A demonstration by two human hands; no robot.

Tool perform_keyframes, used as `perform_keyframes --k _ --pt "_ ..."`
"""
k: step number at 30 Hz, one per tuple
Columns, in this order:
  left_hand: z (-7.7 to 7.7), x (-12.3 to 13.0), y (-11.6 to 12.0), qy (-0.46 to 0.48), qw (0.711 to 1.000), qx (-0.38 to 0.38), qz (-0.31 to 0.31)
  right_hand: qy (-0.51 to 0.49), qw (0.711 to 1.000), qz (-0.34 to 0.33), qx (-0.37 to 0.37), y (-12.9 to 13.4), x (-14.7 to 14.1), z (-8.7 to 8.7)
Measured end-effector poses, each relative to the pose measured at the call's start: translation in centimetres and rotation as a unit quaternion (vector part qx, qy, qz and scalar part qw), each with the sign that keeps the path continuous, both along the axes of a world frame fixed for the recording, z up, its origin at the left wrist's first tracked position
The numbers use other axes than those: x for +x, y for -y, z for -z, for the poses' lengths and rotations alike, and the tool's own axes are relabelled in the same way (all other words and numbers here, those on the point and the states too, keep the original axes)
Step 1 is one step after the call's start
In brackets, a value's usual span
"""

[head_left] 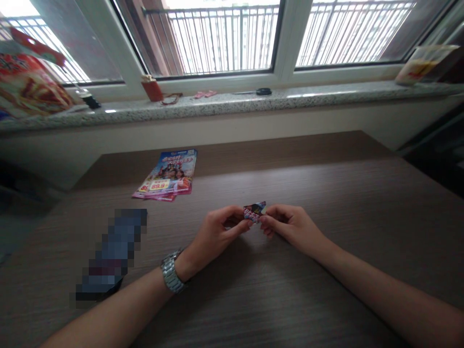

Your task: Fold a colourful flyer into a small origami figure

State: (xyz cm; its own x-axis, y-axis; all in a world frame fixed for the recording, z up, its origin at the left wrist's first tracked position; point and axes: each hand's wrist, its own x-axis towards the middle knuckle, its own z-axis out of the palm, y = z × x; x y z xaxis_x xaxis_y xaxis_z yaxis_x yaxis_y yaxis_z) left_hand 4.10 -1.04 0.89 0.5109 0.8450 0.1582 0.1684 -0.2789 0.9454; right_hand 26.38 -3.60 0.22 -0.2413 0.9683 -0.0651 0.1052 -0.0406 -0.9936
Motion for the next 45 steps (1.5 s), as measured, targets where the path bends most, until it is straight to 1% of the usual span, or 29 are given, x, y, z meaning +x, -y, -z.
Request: perform_keyframes --k 4,9,12,16,19,24,28,32,35,38,41,45 --pt "-0.2 0.0 0.1 -0.022 1.0 0.022 -0.004 0.018 1.0 0.003 0.013 0.0 0.1 0.2" --pt "-0.6 0.0 -0.1 -0.037 0.998 0.044 -0.029 0.056 0.997 0.005 0.047 0.2 0.2 0.4" --pt "-0.8 0.1 -0.1 -0.038 0.997 0.049 -0.038 0.054 0.997 0.003 0.05 0.2 0.2 0.2" --pt "-0.9 0.1 0.1 -0.041 0.998 0.044 -0.022 0.015 0.999 -0.017 0.023 0.1 0.0 0.0" --pt "-0.9 0.2 0.2 -0.042 0.998 0.045 -0.011 0.001 1.0 -0.018 0.012 0.2 -0.1 0.0" --pt "-1.1 0.3 0.3 -0.041 0.997 0.06 -0.001 0.018 0.999 -0.01 0.027 0.3 -0.1 -0.2" --pt "-0.7 0.2 0.3 -0.055 0.997 0.061 0.004 0.042 0.998 -0.002 0.043 0.3 -0.1 -0.3" --pt "-0.3 0.1 0.2 -0.06 0.995 0.079 -0.011 0.086 0.993 0.006 0.083 0.2 0.2 -0.3" --pt "-0.3 0.0 0.1 -0.066 0.986 0.15 -0.033 0.152 0.978 0.015 0.144 0.2 0.5 -0.4" --pt "-0.4 -0.1 0.0 -0.089 0.972 0.213 -0.036 0.212 0.954 0.024 0.209 0.3 0.6 -0.4" --pt "-0.4 -0.2 -0.1 -0.11 0.966 0.233 -0.028 0.225 0.946 0.016 0.234 0.3 0.6 -0.4" --pt "-0.1 -0.5 -0.2 -0.134 0.964 0.231 -0.007 0.235 0.936 -0.013 0.261 0.1 0.8 -0.2"
